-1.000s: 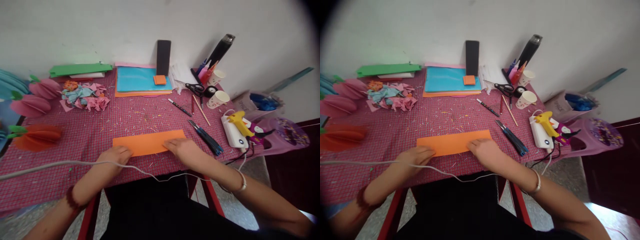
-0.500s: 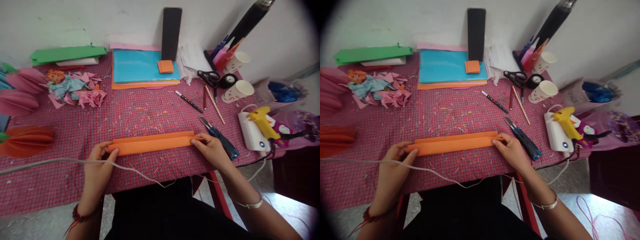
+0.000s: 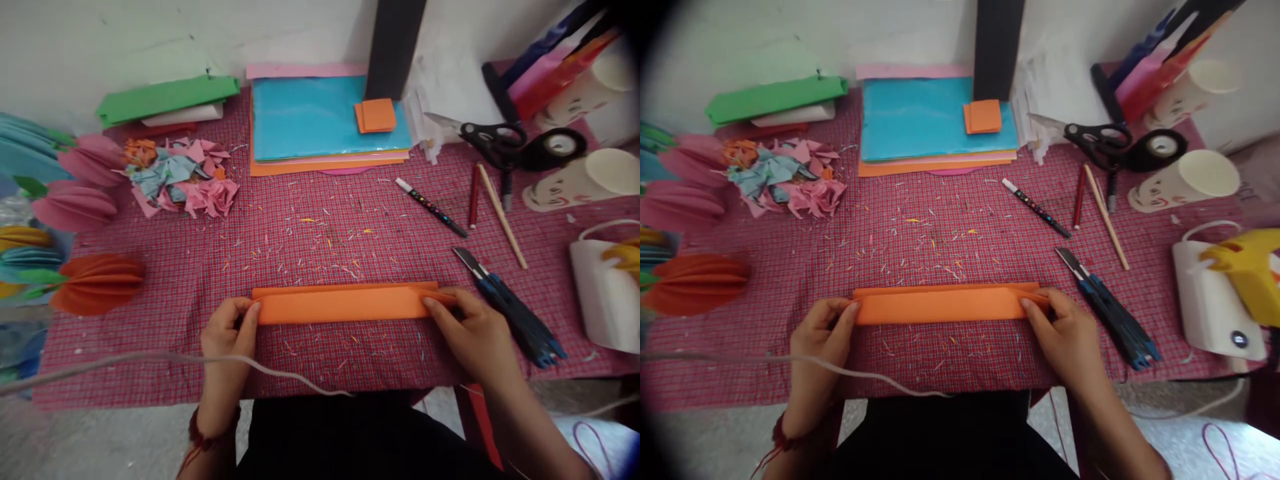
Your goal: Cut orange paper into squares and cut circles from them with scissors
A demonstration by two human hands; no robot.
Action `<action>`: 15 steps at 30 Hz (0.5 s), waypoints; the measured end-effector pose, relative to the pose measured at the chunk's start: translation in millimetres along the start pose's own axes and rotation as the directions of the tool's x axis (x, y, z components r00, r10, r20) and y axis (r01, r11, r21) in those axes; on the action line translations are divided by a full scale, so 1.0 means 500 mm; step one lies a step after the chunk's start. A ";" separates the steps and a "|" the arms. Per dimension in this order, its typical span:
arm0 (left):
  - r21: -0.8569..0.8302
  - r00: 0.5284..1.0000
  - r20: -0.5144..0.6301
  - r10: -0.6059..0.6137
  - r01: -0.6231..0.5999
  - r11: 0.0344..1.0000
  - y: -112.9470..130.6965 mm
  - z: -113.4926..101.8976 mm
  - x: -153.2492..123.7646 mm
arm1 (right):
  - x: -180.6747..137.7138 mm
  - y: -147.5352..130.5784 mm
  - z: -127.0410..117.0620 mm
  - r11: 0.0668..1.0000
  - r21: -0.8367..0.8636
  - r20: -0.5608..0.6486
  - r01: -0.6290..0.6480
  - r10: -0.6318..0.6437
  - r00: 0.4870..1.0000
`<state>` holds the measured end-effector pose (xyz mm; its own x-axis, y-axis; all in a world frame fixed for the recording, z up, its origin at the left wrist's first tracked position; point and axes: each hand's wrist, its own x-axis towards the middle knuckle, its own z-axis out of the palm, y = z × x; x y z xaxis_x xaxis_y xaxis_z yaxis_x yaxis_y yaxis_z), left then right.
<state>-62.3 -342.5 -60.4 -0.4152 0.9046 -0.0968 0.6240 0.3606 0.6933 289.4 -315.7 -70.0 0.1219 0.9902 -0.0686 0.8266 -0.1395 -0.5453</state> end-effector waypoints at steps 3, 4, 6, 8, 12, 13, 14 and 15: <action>0.108 0.999 -0.014 0.048 -0.046 0.993 0.005 0.010 0.011 | -0.001 0.004 0.000 1.000 0.014 -0.026 -0.013 0.013 1.000; 0.140 0.999 -0.011 0.053 -0.051 0.989 0.006 0.012 0.015 | -0.001 0.004 0.000 1.000 0.016 -0.033 -0.021 0.022 0.999; 0.184 0.999 -0.006 0.051 -0.049 0.982 0.008 0.015 0.020 | -0.002 0.004 0.000 1.000 0.012 -0.050 -0.029 0.029 0.998; 0.222 0.999 0.001 0.037 -0.037 0.974 0.011 0.015 0.024 | -0.002 0.004 0.000 1.000 -0.004 -0.074 -0.019 0.018 0.997; 0.324 1.000 0.019 0.014 -0.019 0.946 0.024 0.013 0.030 | 0.000 0.004 0.003 0.999 -0.031 -0.106 0.018 -0.021 0.994; 0.344 1.000 0.022 0.003 -0.011 0.939 0.028 0.012 0.031 | 0.000 0.003 0.003 0.999 -0.033 -0.111 0.017 -0.021 0.994; 0.360 1.000 0.022 -0.009 0.000 0.933 0.031 0.011 0.032 | 0.001 0.000 0.003 0.999 -0.032 -0.113 0.011 -0.015 0.993; 0.375 0.999 0.023 -0.027 0.016 0.927 0.033 0.010 0.031 | 0.000 -0.004 0.002 1.000 -0.028 -0.114 -0.001 -0.003 0.994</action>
<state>-55.0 -321.2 -54.3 -0.4163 0.8996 -0.1323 0.8196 0.4342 0.3737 287.3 -315.2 -69.8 0.1814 0.9830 0.0281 0.8416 -0.1404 -0.5215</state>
